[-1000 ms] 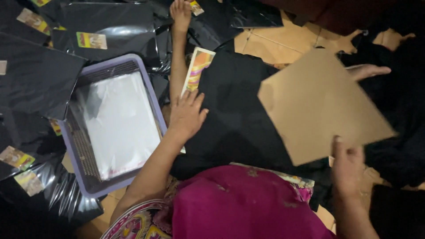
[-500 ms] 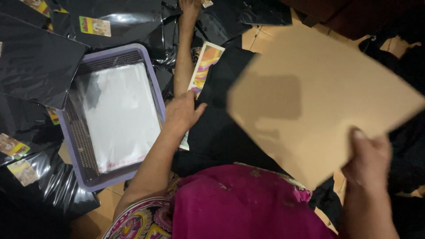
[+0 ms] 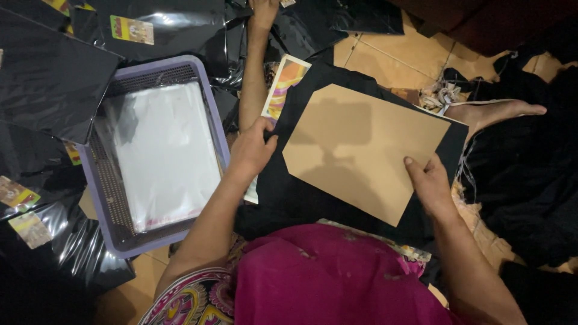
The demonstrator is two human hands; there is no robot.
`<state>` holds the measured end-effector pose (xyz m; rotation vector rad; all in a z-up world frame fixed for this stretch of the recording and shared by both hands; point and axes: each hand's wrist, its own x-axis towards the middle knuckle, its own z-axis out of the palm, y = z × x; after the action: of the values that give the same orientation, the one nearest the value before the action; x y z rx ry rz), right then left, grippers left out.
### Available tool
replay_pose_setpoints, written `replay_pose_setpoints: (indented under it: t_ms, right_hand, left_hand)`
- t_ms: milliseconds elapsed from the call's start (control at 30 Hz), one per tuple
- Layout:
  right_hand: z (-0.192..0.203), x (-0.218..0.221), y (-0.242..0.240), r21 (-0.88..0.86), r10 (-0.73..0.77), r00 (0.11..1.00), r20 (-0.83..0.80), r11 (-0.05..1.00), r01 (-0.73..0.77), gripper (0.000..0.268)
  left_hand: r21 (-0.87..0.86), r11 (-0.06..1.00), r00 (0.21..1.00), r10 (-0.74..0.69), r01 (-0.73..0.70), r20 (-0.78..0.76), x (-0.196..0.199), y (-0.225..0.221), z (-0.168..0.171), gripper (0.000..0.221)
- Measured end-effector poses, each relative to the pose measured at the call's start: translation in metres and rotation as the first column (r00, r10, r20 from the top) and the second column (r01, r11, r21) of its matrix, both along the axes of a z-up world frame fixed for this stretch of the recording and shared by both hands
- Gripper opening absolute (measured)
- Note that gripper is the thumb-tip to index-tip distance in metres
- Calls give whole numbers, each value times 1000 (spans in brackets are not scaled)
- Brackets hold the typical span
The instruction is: The person folds a black garment around a piece of cardboard, places it into a clear plastic bag, and then inserts the bagged garment into a black shipping bag.
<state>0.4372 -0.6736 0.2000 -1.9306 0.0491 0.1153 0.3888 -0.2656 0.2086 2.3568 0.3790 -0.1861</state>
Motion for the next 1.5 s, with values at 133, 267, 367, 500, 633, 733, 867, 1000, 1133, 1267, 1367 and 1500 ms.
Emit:
replay_pose_setpoints:
  t_ms: [133,267,367,500,633,733,867,1000,1133,1267,1367,1500]
  right_hand:
    - [3,14,3,-71,32,999,-24,997,-34,38]
    - [-22,19,6,6,24,996,-84,1000,-24,40]
    - [-15,22,8,-159,57,986,-154,984,-82,47]
    - [26,11,24,-256,59,986,-154,962,-98,58]
    - [65,19,46,-498,186,951,248,866,-40,79]
    - [38,11,75,-542,321,886,334,834,-98,80]
    - [2,22,157,-768,655,610,446,630,-114,55]
    - [-63,36,180,-805,716,624,311,548,-228,73]
    - [-74,32,178,-806,711,650,268,535,-254,71]
    - [-64,14,174,-759,710,615,345,596,-262,76]
    - [-70,2,177,-710,685,541,488,672,-211,72]
    - [-56,1,175,-672,682,514,520,698,-246,65]
  left_hand:
    - [105,991,968,-106,84,226,3,-21,-24,19]
    - [395,885,866,-383,244,322,1,-45,-37,14]
    - [527,827,680,-502,197,534,0,-46,-96,33]
    - [494,830,677,-520,257,521,-21,-50,-66,45]
    - [475,815,722,-543,331,429,-31,-53,-47,58]
    - [502,791,729,-567,350,384,-34,-55,-49,63]
    - [535,759,738,-591,371,327,-36,-53,-46,64]
    - [570,717,733,-624,400,271,-30,-51,-40,61]
    - [445,807,761,-553,389,338,-1,-20,-34,37]
    - [525,832,757,-457,179,467,66,8,-14,28]
    - [635,760,868,-400,134,295,121,-2,-22,52]
    - [529,808,939,-340,261,57,173,-44,-14,68]
